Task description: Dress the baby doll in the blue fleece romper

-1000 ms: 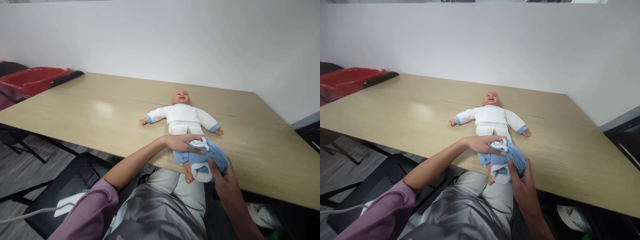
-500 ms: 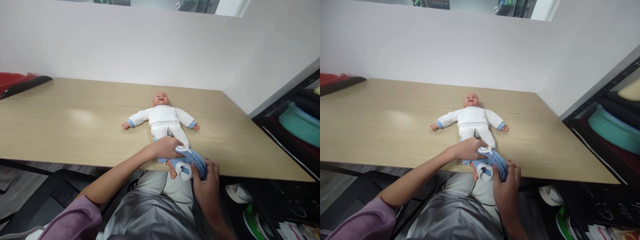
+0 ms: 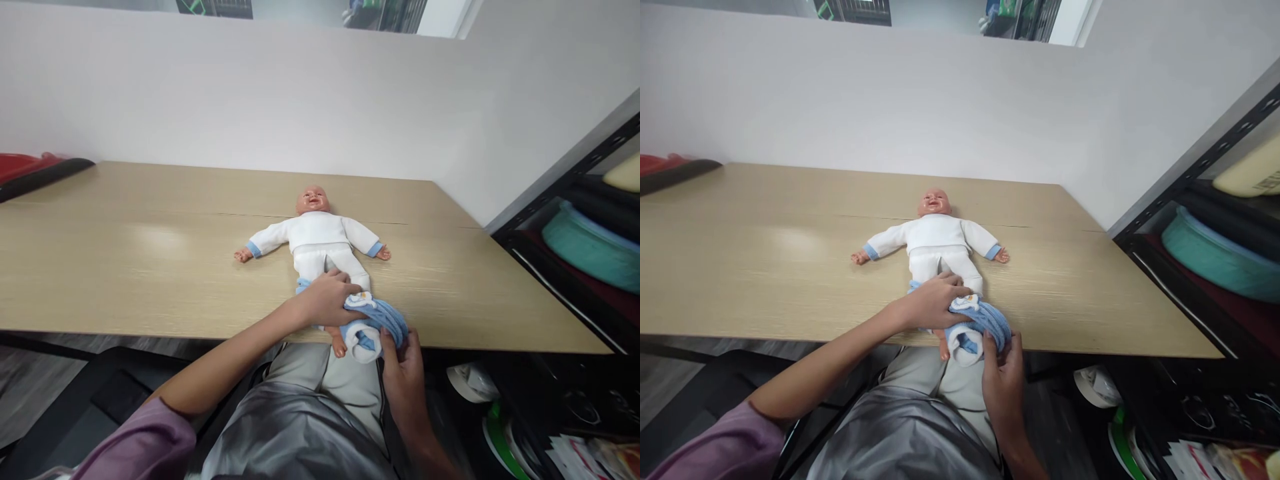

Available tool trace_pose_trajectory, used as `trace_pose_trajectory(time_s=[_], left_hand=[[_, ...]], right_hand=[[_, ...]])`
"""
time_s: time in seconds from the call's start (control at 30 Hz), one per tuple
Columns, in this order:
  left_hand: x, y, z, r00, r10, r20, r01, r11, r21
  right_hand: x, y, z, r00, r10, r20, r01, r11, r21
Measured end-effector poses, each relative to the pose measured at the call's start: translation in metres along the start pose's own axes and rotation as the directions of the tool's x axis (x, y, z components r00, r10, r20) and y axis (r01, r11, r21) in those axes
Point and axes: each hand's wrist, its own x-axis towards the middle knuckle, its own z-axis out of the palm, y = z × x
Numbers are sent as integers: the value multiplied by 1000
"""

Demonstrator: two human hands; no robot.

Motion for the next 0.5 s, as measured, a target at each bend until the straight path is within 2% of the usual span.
trace_pose_trajectory(time_s=[0.07, 0.17, 0.27, 0.37, 0.5], left_hand=[[-4, -6, -5, 997, 72, -19, -74, 990, -116], [-11, -11, -16, 980, 199, 14, -181, 916, -358], [-18, -10, -23, 980, 196, 39, -151, 853, -500], [-24, -4, -22, 992, 120, 40, -85, 866, -492], [-30, 1, -19, 993, 119, -16, -116, 914, -390]], right_hand=[[0, -3, 1, 1000, 0, 17, 0, 1000, 19], [2, -2, 3, 999, -9, 45, 6, 998, 65], [5, 7, 5, 995, 0, 101, -13, 992, 129], [7, 17, 5, 990, -28, 138, 3, 984, 177], [6, 20, 2, 976, -119, 180, 78, 973, 218]])
